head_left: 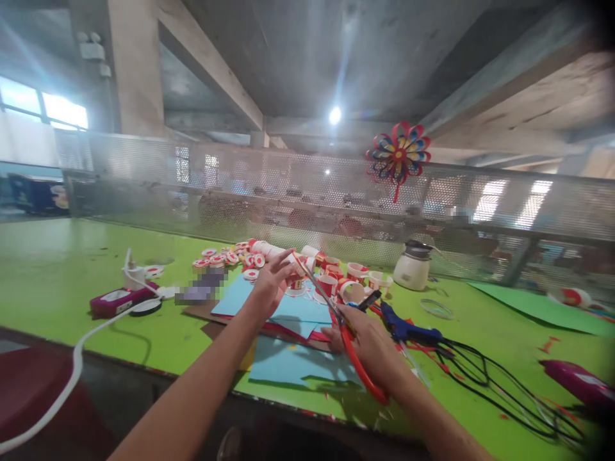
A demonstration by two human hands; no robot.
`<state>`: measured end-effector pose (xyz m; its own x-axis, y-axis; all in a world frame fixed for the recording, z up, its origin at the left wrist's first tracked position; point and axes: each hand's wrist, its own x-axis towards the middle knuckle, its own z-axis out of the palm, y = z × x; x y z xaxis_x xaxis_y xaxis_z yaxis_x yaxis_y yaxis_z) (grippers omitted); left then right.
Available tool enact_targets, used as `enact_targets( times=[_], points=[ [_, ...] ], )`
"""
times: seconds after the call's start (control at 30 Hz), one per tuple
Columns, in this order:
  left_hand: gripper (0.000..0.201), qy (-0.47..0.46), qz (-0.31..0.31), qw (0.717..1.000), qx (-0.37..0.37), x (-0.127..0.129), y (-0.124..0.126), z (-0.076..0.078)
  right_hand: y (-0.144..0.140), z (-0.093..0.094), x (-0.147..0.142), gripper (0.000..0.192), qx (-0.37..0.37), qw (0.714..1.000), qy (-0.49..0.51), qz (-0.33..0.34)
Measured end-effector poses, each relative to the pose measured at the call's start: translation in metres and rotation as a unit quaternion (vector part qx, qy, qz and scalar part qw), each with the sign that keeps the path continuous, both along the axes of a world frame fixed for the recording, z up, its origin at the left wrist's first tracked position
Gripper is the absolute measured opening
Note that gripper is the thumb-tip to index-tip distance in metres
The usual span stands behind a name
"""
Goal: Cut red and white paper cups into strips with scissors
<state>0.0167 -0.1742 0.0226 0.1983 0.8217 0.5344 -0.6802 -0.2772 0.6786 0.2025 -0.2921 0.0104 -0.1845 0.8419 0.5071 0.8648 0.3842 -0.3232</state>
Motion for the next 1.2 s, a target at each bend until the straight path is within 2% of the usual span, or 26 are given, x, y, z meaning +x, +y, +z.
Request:
enact_targets(
  times=[0.13, 0.33, 0.57, 1.2],
  points=[
    [0.043, 0.018, -0.030, 0.999, 0.003, 0.002, -0.004, -0.001, -0.004, -0.003, -0.001, 0.052, 0.009, 0.999, -0.021, -0.028],
    [0.039, 0.069, -0.076, 0.994, 0.019, 0.000, -0.007, -0.003, -0.008, -0.008, 0.003, 0.048, 0.013, 0.997, -0.056, -0.052],
    [0.040, 0.093, -0.072, 0.993, 0.012, 0.000, -0.002, -0.009, -0.013, -0.013, 0.005, 0.046, 0.016, 0.995, -0.072, -0.064],
    [0.038, 0.106, -0.089, 0.990, 0.011, 0.000, -0.001, -0.009, -0.014, -0.019, 0.004, 0.044, 0.012, 0.994, -0.084, -0.063]
  ],
)
